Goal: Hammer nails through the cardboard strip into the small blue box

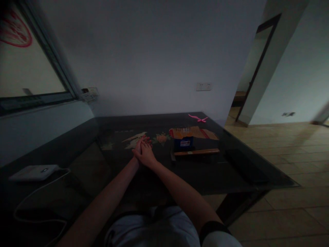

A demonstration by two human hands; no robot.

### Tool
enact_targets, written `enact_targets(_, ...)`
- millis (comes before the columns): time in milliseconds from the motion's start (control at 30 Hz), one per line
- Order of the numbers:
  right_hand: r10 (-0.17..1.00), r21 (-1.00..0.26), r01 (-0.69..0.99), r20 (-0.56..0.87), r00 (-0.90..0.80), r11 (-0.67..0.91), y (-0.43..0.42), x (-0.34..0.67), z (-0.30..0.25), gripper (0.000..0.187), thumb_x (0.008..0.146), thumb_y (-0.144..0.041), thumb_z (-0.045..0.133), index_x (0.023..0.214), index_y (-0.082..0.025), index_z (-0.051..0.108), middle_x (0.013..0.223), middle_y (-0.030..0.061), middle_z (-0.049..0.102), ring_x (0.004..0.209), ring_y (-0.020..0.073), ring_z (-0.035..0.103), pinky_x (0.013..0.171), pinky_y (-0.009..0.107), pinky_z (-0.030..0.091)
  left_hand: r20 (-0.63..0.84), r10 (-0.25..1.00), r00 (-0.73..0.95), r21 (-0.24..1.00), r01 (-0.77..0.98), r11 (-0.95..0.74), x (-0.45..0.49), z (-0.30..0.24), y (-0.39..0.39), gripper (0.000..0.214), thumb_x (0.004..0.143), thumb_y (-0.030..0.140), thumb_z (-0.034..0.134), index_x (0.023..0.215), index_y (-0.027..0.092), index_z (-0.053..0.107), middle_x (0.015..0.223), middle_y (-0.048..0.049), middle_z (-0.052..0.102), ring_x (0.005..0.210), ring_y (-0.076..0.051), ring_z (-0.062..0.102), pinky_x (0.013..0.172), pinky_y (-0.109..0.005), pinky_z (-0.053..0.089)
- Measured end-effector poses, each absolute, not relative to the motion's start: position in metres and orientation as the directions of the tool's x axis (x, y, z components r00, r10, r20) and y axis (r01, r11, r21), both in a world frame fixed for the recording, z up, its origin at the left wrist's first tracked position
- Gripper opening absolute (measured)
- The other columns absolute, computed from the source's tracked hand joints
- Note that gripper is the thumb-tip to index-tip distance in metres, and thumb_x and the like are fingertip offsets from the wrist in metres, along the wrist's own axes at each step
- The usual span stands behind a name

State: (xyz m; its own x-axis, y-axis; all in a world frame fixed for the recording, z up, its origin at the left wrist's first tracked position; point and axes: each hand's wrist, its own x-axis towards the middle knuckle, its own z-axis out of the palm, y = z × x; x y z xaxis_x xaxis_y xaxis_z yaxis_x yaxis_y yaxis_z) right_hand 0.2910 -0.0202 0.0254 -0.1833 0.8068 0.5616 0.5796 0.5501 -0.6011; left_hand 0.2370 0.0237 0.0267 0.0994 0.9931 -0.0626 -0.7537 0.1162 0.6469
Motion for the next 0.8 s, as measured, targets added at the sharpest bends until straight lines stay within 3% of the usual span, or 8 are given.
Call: enact_targets(800,0.818,-0.591,0.607,0.544,-0.187,0.531,-0.023,0.2911,0.0289,0.051,0.086,-0.043,0.049,0.126,-0.013,0.051,0.127,0.0164,0.053,0.122,0.0272,0.042,0.1,0.042,0.028,-0.099,0.99,0.097,0.662,-0.736,0.138,0.2375,0.0345,0.0199,0.026,0.079,0.026,0.054,0.106,0.026,0.052,0.087,0.0024,0.059,0.065,-0.009,0.057,0.068,-0.028,0.05)
